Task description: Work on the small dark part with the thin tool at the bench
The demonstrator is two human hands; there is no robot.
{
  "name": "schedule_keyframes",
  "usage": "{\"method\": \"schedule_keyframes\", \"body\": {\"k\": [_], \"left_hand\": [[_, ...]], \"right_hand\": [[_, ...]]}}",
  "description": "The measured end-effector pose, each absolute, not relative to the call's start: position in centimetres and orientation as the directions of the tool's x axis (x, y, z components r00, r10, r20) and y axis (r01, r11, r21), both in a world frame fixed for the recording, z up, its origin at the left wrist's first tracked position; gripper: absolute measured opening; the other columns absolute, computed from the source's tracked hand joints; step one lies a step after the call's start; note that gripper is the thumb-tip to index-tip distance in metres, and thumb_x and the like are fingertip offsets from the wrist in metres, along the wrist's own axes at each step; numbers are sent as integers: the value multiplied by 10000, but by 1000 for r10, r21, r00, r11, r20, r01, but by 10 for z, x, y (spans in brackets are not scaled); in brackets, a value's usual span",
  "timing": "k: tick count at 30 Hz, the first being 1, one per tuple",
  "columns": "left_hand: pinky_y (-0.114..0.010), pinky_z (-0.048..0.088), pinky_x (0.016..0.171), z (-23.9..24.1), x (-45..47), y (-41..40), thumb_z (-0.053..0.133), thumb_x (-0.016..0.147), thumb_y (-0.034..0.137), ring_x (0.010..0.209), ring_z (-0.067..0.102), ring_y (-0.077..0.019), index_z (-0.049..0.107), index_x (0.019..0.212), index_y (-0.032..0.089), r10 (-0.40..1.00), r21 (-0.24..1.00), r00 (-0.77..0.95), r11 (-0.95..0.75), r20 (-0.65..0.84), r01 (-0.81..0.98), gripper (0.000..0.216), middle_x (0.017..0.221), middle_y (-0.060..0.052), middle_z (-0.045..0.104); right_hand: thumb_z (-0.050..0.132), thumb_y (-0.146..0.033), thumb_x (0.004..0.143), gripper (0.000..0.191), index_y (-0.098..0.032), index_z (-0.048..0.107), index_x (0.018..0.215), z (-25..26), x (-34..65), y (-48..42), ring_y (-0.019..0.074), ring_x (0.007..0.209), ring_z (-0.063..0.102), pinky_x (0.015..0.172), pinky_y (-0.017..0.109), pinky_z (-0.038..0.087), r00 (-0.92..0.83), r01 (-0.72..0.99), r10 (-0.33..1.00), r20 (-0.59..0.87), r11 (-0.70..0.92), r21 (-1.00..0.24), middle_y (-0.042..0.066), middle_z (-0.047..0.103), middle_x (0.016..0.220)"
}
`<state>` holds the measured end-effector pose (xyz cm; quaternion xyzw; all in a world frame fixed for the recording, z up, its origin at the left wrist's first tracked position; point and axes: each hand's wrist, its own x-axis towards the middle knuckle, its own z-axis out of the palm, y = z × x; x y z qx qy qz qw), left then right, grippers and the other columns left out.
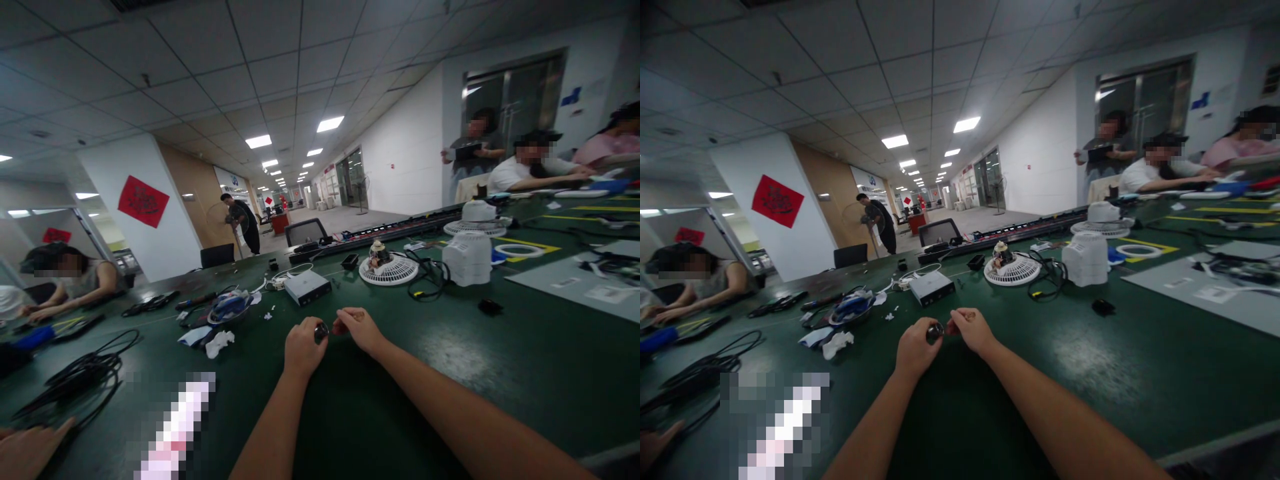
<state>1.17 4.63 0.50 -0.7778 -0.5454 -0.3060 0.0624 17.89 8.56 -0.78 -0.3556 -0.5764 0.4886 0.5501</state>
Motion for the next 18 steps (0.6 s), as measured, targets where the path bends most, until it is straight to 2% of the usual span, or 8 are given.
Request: {"method": "schedule_keyframes", "body": {"k": [18], "left_hand": [[-283, 430, 765, 9, 12, 43, 618, 808, 199, 885, 598, -177, 601, 1019, 227, 838, 244, 182, -346, 514, 906, 213, 1014, -16, 653]], "right_hand": [[625, -636, 715, 501, -144, 636, 617, -5, 179, 82, 168, 520, 622, 545, 290, 497, -100, -182, 959, 266, 245, -952, 48, 657, 547]]}}
